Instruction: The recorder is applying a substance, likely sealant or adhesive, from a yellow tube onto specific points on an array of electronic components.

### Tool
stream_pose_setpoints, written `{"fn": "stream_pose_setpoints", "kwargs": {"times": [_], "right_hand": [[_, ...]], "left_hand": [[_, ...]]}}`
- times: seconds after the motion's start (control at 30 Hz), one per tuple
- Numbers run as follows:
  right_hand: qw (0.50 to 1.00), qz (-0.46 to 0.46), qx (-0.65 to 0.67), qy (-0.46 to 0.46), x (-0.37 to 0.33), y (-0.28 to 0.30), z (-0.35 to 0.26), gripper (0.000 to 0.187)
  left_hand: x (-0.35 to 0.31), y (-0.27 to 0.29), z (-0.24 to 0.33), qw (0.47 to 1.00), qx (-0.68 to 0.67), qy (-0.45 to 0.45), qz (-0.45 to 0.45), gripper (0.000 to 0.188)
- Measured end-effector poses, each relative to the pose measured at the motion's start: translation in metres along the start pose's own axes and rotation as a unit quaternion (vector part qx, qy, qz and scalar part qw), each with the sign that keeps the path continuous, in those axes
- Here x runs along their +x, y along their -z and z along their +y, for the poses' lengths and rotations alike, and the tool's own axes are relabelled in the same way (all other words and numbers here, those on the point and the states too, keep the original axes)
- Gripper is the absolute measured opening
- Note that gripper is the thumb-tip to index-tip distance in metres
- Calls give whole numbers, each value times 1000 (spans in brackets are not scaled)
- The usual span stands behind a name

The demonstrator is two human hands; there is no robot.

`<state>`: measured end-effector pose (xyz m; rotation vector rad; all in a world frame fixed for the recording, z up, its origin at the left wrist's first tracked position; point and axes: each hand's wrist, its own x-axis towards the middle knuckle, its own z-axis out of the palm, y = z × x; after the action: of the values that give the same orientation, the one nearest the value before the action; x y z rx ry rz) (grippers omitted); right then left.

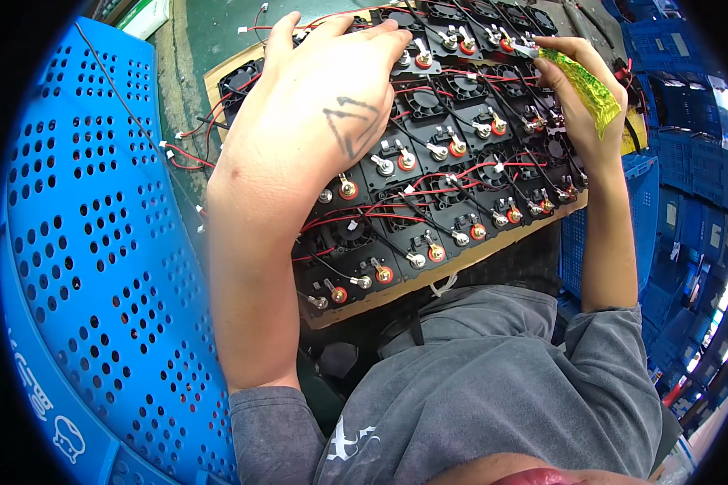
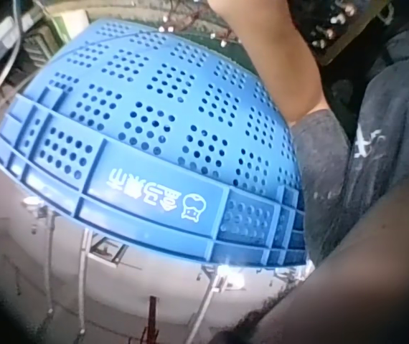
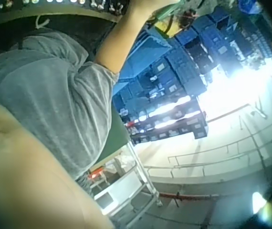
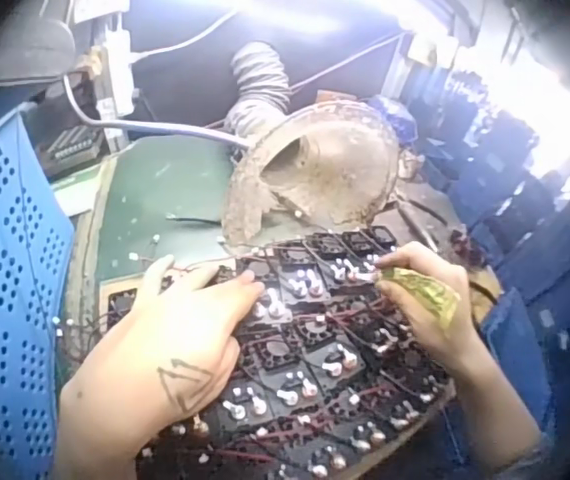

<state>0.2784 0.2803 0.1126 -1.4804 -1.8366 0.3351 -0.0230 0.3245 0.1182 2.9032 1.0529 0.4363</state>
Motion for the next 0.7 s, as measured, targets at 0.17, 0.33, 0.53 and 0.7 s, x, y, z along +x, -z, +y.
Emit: {"fn": "stream_pose_setpoints", "kwargs": {"times": [0.17,0.33,0.53,0.7], "right_hand": [[1000,0,-15,-14,-3,0,-1,21],[1000,4,-3,-10,-2,0,1,21],[1000,13,-8,-22,-4,2,3,21],[1000,-3,15,-8,-1,1,4,21]], "left_hand": [[2,-5,2,1000,3,-5,4,45],[1,-3,2,1000,4,-2,1,45],[1,-4,1,1000,2,-1,-1,45],[-1,-4,1,1000,2,-2,0,45]]}}
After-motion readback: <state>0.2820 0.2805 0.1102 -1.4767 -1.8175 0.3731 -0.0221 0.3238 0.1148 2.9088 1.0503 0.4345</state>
